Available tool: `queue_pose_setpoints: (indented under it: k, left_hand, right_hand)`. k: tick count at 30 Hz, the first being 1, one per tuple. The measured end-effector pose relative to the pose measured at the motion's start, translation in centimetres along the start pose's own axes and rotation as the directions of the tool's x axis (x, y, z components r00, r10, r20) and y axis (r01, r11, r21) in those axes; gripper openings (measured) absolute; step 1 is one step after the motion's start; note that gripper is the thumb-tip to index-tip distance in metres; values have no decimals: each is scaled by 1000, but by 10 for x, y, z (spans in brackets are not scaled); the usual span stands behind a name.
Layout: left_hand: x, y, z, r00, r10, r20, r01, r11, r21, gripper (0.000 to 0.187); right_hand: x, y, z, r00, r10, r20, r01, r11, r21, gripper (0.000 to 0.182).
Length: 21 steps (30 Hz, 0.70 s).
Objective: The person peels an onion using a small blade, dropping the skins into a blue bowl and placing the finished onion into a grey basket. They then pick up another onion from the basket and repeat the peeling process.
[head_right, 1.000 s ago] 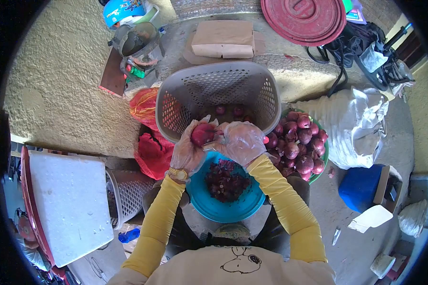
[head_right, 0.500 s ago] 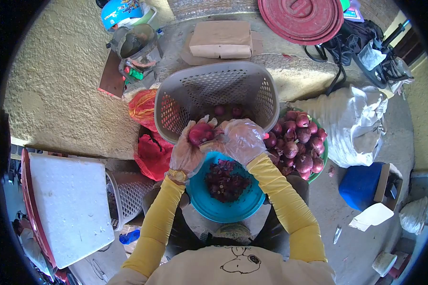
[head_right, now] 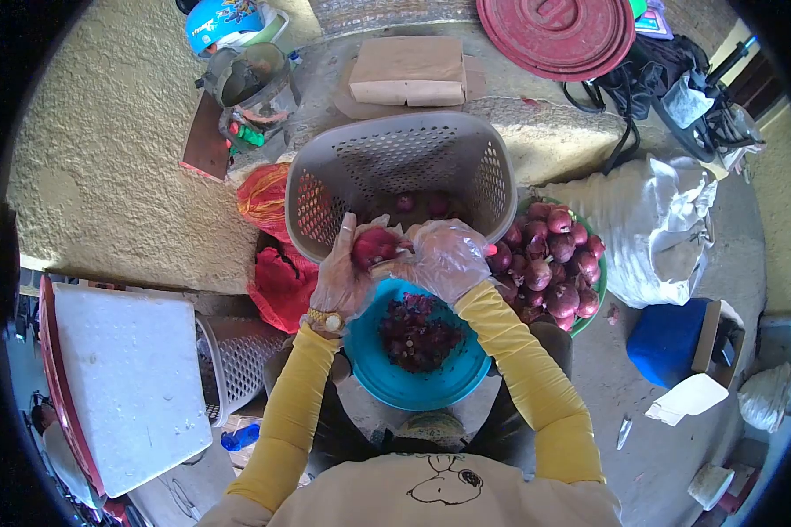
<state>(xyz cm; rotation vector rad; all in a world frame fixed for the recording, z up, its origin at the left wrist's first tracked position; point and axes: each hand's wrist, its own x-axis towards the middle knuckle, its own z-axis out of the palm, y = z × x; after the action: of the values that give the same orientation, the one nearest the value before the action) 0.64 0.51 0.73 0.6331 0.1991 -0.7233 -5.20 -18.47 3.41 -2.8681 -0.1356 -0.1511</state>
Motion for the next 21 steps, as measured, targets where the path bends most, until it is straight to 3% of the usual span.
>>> queue_pose_setpoints:
  k: [7,12,18,21]
  left_hand:
    - [9,-8,-15,999,25,25,-21,991,-133,44]
    - [10,-9,-21,993,-50,107,77,961,-265,44]
    - [7,-12,-12,990,-21,142,71,933,-353,44]
    - [1,-10,-3,976,-23,214,102,925,-365,45]
  right_hand:
    - [0,-4,-6,999,5,-44,-3,998,63,77]
    - [-1,-5,-6,998,5,-55,0,996,86,78]
    - [1,-1,0,998,12,-57,-6,993,114,80]
    - [1,4,2,982,-82,-171,115,975,192,82]
